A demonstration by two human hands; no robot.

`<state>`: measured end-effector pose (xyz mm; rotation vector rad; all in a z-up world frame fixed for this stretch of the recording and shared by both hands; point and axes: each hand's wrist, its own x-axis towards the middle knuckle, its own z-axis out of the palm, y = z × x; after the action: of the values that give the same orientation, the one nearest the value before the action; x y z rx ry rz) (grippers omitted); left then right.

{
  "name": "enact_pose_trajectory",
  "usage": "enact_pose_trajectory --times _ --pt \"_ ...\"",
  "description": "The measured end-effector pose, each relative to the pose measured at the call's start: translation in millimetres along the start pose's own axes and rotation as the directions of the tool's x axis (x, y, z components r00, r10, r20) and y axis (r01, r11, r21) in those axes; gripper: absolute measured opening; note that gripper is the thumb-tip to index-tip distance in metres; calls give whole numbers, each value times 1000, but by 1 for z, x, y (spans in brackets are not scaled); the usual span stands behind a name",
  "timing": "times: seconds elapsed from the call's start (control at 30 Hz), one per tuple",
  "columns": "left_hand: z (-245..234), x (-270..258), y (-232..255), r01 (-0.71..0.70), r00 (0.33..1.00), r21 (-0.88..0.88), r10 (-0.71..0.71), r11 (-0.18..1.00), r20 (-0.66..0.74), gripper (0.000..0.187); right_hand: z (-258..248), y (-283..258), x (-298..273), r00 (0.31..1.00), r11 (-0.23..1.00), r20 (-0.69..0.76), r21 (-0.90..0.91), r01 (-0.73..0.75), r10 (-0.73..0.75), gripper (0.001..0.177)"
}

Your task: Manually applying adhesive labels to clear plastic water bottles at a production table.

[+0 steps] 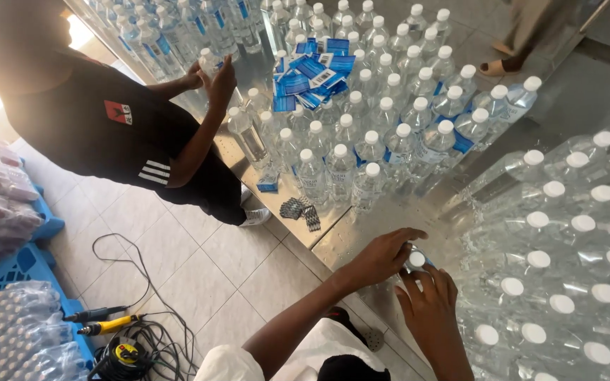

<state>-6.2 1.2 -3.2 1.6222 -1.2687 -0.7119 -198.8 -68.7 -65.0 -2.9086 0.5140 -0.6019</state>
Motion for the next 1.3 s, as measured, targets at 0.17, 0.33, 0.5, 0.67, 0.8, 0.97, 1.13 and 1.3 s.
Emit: enact_pose_trajectory --times 0.17,0.33,0.5,0.67,0.8,0.97,1.13,1.3 --pt "-2 7 -10 -82 996 116 79 990 29 27 -44 -19 14 966 977 -247 212 -28 81 20" --pt "1 26 -29 -58 991 271 23 961 129 41 -59 -33 23 910 940 -309 284 -190 277 21" --pt "5 30 -31 48 954 379 -155 924 256 39 -70 -53 30 804 797 -148 320 -512 576 21" --pt "-23 38 -17 79 921 360 -206 930 331 41 -89 -69 59 753 733 -7 234 -638 658 16" --pt "-30 49 -2 14 845 460 -257 888 469 41 -87 -78 67 674 630 50 309 -712 737 16" --pt "-52 44 13 151 807 173 -222 973 548 42 -84 -94 76 563 504 60 376 -778 824 24" --pt "-69 30 30 239 806 -23 -185 971 562 62 -80 -102 80 540 509 7 326 -796 841 13" --pt "-45 7 9 210 896 -124 -140 970 420 66 -70 -96 67 591 581 9 165 -797 807 8"
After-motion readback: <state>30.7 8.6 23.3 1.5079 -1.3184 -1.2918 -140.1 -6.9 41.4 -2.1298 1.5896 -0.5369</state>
